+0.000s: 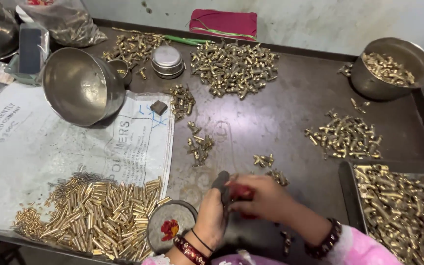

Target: Cleaning and sorting small brass metal components at a workbench using an abrasive block and pliers.

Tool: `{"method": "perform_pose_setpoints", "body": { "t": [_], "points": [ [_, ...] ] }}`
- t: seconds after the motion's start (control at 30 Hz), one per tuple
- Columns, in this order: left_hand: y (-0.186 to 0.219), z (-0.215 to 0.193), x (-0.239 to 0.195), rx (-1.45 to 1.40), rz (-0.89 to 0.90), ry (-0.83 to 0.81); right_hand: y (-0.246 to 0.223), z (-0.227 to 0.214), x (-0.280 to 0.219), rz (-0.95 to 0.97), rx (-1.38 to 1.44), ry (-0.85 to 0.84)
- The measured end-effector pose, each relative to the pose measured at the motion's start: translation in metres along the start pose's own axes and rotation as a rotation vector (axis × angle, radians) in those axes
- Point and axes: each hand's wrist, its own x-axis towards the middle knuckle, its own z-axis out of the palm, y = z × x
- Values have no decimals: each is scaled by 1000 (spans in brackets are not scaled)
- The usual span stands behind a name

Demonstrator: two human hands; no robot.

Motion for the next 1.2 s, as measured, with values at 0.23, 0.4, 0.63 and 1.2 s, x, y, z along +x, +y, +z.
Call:
{"method": "perform_pose_setpoints", "body": {
  "t": [0.23, 0.4, 0.63, 1.2],
  "points": [
    [16, -23, 15, 145, 228, 303, 26, 26, 76, 383, -372, -302],
    [27, -9, 11, 381, 356, 322, 118, 33, 57, 723, 362, 33],
    [35, 38, 55, 1061, 268, 48, 69, -59, -92, 873, 619, 471],
    [14, 20, 119, 2045, 454, -185, 142, 11, -356, 921, 735, 622]
  ]
}}
